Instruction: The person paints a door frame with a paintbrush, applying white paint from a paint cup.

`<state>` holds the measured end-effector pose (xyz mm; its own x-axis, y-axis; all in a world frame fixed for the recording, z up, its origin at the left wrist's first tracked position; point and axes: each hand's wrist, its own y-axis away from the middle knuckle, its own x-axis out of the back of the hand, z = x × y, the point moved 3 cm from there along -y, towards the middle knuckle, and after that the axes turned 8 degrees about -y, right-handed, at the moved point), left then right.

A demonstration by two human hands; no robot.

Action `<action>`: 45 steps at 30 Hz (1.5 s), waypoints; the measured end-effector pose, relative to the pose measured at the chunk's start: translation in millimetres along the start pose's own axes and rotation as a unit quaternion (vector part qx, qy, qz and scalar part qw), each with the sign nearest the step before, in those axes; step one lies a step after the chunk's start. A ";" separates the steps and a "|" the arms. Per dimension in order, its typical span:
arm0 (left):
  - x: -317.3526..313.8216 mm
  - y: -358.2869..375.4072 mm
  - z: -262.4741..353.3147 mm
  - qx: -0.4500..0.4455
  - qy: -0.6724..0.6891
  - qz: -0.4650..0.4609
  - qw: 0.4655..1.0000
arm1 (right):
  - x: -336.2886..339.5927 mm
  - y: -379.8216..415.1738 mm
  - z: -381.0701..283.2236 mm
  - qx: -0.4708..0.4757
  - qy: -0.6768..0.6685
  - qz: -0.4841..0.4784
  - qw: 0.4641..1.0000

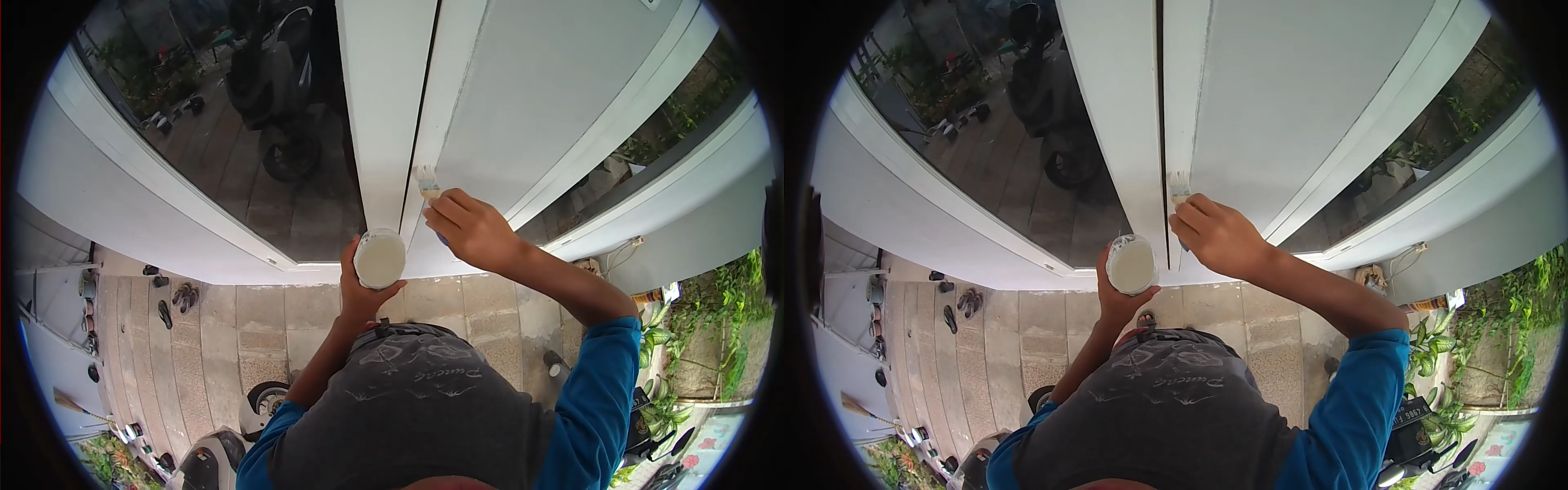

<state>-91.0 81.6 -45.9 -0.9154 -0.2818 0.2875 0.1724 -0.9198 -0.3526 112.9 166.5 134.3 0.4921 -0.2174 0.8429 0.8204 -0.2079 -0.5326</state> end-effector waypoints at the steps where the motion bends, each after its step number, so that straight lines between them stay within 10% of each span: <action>1: 0.4 -0.9 0.9 0.005 0.004 -0.006 1.000 | 1.8 -2.8 4.9 -0.046 -0.046 0.004 0.998; 5: 4.5 -3.2 3.6 -0.010 0.001 0.001 1.000 | 66.2 -39.3 19.0 -0.130 -0.079 0.092 0.984; 11: 8.0 -8.1 -5.1 -0.013 -0.009 0.010 1.000 | 128.2 -69.2 10.2 0.080 0.155 0.199 0.964; 15: 12.3 -6.6 -4.7 -0.027 -0.018 0.020 0.999 | 72.3 -34.2 15.7 0.079 0.172 0.099 0.977; 22: 18.2 -6.9 -8.3 -0.039 -0.040 0.045 0.997 | 0.5 5.6 2.1 -0.095 -0.055 0.022 0.994; 28: 19.9 -8.9 -13.1 -0.032 -0.023 0.034 0.999 | 108.4 -54.7 23.3 -0.165 -0.086 0.106 0.977; 33: 15.8 -10.8 -9.4 -0.028 -0.015 0.019 0.999 | 169.2 -81.1 17.2 0.057 0.148 0.228 0.961; 45: 15.2 -9.7 -8.4 -0.033 -0.012 0.021 0.999 | 14.4 -1.0 4.2 -0.092 -0.053 0.003 0.994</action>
<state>-109.6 88.5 -45.6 -0.8984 -0.3275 0.2928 0.1856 -0.8871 -0.4225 120.5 167.6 147.2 0.5324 -0.1187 0.8381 0.7553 -0.3806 -0.5336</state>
